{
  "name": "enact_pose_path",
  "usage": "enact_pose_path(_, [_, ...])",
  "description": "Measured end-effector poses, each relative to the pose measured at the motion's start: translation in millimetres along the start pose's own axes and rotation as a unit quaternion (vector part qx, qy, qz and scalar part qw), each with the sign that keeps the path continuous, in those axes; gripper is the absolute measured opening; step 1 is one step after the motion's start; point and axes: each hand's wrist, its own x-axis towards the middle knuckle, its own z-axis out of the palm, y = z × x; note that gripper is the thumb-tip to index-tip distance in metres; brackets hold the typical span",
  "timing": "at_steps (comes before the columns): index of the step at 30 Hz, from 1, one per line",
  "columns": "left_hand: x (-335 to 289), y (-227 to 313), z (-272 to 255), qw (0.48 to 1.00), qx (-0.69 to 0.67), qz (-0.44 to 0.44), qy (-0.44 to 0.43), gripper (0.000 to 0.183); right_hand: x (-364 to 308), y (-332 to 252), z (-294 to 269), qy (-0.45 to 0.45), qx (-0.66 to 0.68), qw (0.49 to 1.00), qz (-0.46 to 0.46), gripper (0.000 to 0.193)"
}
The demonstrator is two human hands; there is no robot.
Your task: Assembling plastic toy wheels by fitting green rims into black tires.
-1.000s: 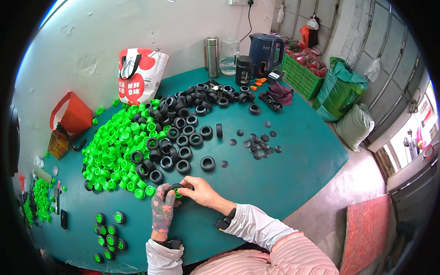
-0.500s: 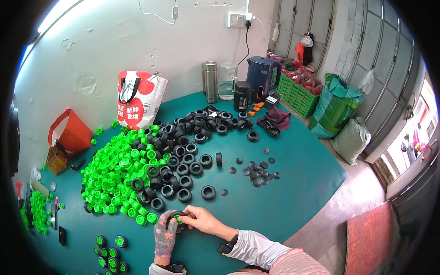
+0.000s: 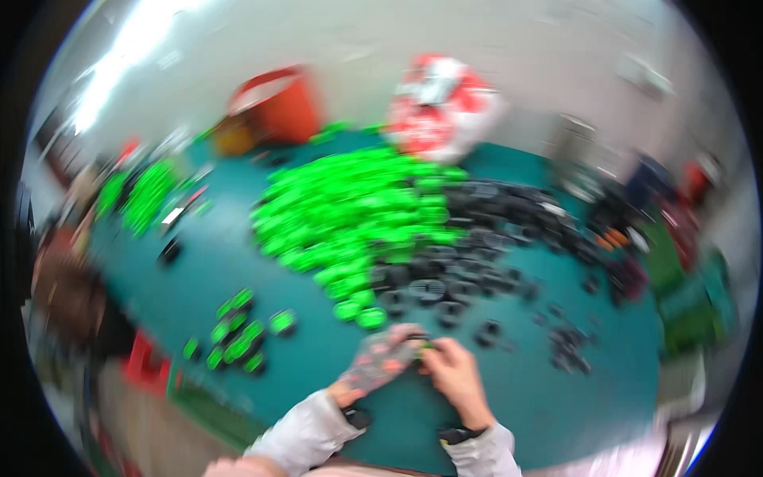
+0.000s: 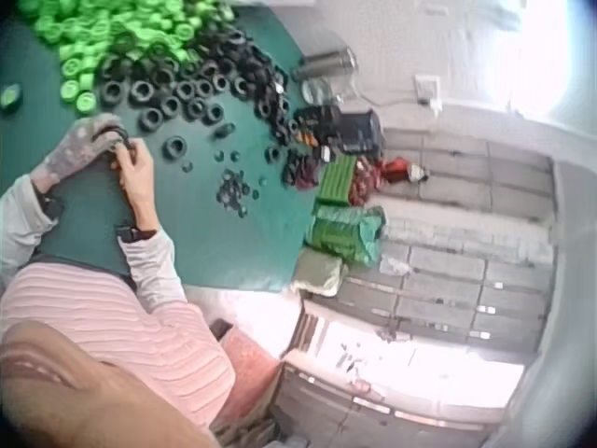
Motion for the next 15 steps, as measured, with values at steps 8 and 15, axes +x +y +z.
enact_pose_path(8, [-6.5, 7.3, 9.7, 0.997, -0.04, 0.024, 0.062, 0.028, -2.1, 16.3, -5.6, -0.017, 0.05, 0.996, -0.069, 0.017])
enact_pose_path(15, [-4.0, 6.5, 13.9, 0.994, -0.061, 0.041, 0.077, 0.027, 0.4, 17.5, -8.8, -0.008, 0.02, 0.997, -0.075, 0.017])
